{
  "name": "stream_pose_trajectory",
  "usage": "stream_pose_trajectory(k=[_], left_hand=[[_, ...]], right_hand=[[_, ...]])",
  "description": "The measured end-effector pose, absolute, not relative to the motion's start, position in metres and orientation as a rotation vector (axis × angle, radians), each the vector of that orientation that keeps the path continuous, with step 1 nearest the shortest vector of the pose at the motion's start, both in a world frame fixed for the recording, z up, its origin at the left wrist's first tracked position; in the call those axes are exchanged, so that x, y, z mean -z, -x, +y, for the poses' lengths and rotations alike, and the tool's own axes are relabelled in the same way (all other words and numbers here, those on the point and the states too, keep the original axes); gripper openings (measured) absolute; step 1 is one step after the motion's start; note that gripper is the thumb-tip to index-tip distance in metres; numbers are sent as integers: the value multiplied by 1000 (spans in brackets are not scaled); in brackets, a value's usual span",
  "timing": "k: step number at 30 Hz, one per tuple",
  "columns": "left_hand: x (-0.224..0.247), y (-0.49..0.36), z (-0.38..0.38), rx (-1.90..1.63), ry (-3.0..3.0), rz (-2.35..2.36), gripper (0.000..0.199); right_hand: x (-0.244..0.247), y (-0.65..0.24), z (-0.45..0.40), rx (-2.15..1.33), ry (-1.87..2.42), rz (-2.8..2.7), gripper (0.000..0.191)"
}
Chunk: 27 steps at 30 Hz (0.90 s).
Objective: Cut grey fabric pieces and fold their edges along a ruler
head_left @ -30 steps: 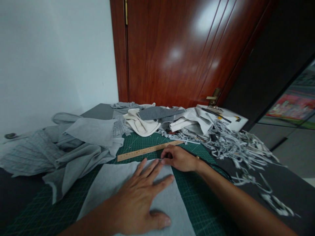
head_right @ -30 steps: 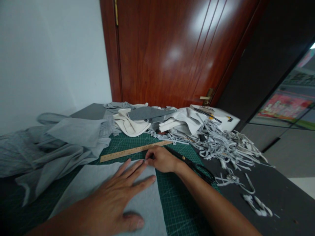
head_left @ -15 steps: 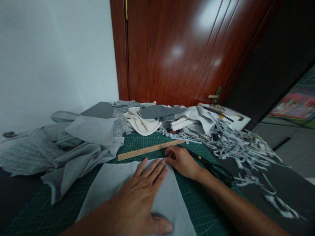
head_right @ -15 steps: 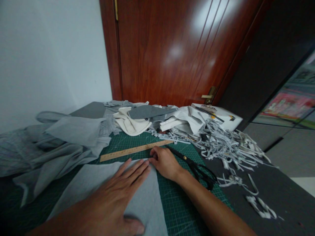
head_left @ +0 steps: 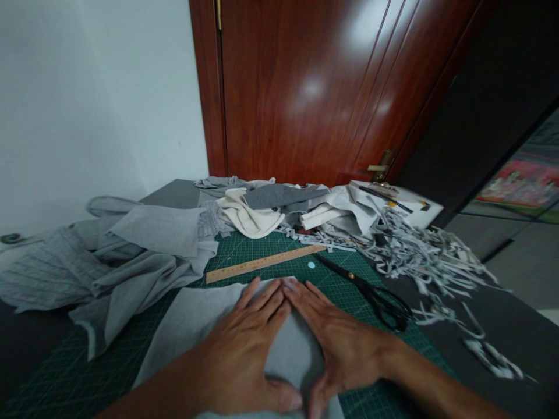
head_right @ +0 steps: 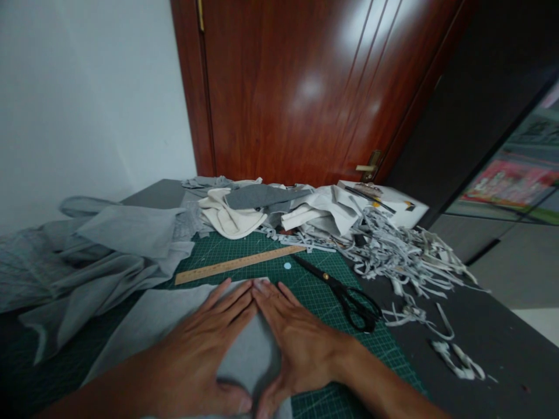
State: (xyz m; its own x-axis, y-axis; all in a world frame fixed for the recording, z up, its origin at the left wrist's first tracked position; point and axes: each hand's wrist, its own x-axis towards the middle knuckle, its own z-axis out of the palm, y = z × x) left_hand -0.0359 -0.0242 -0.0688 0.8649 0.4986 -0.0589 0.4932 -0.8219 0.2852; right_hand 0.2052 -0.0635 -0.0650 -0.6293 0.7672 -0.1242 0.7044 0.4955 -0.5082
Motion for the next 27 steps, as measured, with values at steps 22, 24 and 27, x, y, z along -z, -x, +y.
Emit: stream_pose_trajectory(k=[22,24,27], left_hand=[[85,94,-46,-387,-3104,846,89],[88,99,-48,-377,-3120,880,87],[92,107,-47,-324,-3115,879,82]], right_hand=[[83,-211,-57,-708,1282,-2775,163],[84,-213,-57,-718,1271,-2773,162],[81,-213,-57,-750,1255,-2751,161]])
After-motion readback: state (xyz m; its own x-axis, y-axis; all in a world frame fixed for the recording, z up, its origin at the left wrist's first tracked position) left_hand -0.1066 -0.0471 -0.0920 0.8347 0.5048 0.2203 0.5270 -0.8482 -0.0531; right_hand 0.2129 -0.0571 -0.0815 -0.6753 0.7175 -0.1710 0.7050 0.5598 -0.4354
